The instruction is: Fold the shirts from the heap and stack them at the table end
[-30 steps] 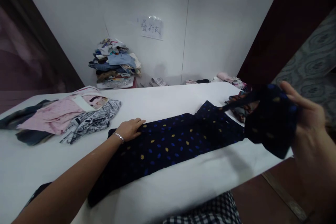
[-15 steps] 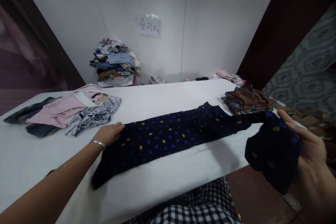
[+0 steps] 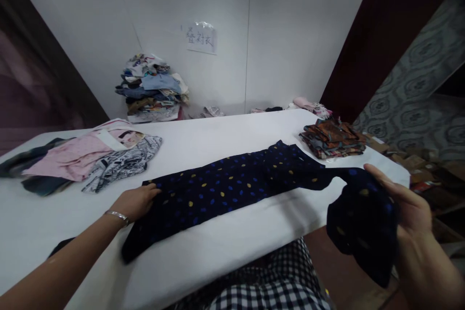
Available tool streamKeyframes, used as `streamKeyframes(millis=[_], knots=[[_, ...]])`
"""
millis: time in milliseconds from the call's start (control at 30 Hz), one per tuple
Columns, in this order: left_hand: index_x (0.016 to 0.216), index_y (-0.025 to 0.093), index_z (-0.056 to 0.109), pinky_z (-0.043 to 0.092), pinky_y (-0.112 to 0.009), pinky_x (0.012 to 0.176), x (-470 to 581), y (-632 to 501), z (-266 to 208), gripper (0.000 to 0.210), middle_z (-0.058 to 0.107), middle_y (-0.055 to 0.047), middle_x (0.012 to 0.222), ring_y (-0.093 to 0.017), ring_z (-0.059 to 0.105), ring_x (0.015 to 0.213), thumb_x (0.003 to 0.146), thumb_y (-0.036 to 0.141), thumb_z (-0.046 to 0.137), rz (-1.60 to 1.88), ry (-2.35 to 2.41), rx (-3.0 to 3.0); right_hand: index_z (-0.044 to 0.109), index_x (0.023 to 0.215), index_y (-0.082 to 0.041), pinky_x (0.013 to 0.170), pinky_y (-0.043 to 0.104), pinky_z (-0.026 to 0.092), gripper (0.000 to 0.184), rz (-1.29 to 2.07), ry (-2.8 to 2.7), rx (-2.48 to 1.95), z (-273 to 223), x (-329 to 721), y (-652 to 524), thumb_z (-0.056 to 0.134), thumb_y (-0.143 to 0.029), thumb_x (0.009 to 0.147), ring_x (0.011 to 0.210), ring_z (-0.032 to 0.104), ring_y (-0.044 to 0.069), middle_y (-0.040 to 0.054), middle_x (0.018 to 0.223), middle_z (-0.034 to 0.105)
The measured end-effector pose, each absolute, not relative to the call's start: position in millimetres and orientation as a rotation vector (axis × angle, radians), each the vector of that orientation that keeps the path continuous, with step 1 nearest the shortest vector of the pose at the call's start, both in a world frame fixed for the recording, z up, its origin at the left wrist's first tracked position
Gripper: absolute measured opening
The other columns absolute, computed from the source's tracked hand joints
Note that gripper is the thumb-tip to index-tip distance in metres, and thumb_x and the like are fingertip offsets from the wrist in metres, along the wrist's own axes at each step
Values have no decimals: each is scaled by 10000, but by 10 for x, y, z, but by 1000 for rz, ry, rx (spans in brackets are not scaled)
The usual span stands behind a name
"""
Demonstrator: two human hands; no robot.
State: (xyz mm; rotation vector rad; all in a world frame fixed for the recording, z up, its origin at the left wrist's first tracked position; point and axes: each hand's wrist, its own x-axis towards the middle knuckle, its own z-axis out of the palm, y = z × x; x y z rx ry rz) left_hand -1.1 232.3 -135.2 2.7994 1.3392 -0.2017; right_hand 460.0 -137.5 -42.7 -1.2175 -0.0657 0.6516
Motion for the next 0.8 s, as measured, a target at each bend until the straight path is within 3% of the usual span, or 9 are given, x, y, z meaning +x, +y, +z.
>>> streamKeyframes(millis=[100, 200, 267, 367, 500, 633, 733, 800], knots=[[1052, 108, 665, 450, -378, 699, 120, 2280, -1246, 337, 625, -141, 1091, -312, 624, 858, 779, 197, 490, -340, 1443, 2765, 723, 926, -337, 545, 143, 543, 361, 687, -75, -1196, -397, 4569, -1381, 544, -191, 649, 576, 664, 106, -9, 757, 724], [1033, 117, 683, 440, -449, 829, 456, 2081, -1062, 389, 642, -162, 1065, -365, 592, 969, 768, 385, 586, 11, 1333, 2729, 725, 914, -318, 570, 158, 555, 318, 739, -217, -1197, -297, 4534, -1296, 534, -201, 688, 615, 674, 116, 0, 803, 726], [1075, 188, 673, 418, -425, 920, 788, 1838, -938, 422, 643, -114, 1113, -318, 583, 1019, 736, 436, 632, 335, 1036, 2558, 715, 953, -299, 601, 173, 564, 305, 828, -390, -1186, -180, 4441, -1109, 532, -207, 727, 655, 680, 121, 5, 851, 724], [1096, 224, 658, 453, -380, 905, 1306, 1412, -852, 452, 653, -84, 1092, -259, 604, 977, 720, 475, 658, 535, 695, 1994, 638, 1122, -283, 668, 221, 577, 331, 996, -720, -1088, 10, 4146, -594, 520, -247, 815, 759, 682, 135, 17, 932, 707], [1175, 195, 584, 493, -478, 846, 1663, 1040, -1053, 620, 639, -135, 1124, -295, 622, 973, 785, 665, 475, 429, 438, 965, 467, 1305, -260, 636, 287, 584, 462, 1200, -1105, -1023, 102, 3757, 218, 559, -335, 858, 838, 668, 168, 70, 1062, 670], [1208, 150, 546, 490, -512, 883, 1523, 972, -1401, 697, 662, -151, 1076, -294, 636, 972, 797, 697, 415, 441, 601, 374, 537, 1233, -209, 682, 300, 579, 414, 935, -1187, -1162, -175, 3903, 639, 614, -280, 832, 840, 668, 167, 92, 1093, 663], [1233, 137, 531, 496, -514, 898, 1319, 971, -1518, 686, 662, -158, 1101, -301, 632, 1008, 789, 658, 487, 504, 763, 293, 616, 1129, -177, 685, 313, 575, 297, 836, -1187, -1445, -642, 4299, 726, 575, -247, 843, 792, 674, 168, 97, 1023, 688], [1224, 141, 540, 518, -515, 863, 1215, 961, -1517, 679, 666, -158, 1097, -310, 634, 1009, 769, 645, 534, 496, 861, 316, 637, 1106, -161, 742, 315, 568, 286, 697, -1213, -1744, -990, 4557, 759, 561, -196, 832, 867, 671, 182, 94, 1018, 695]])
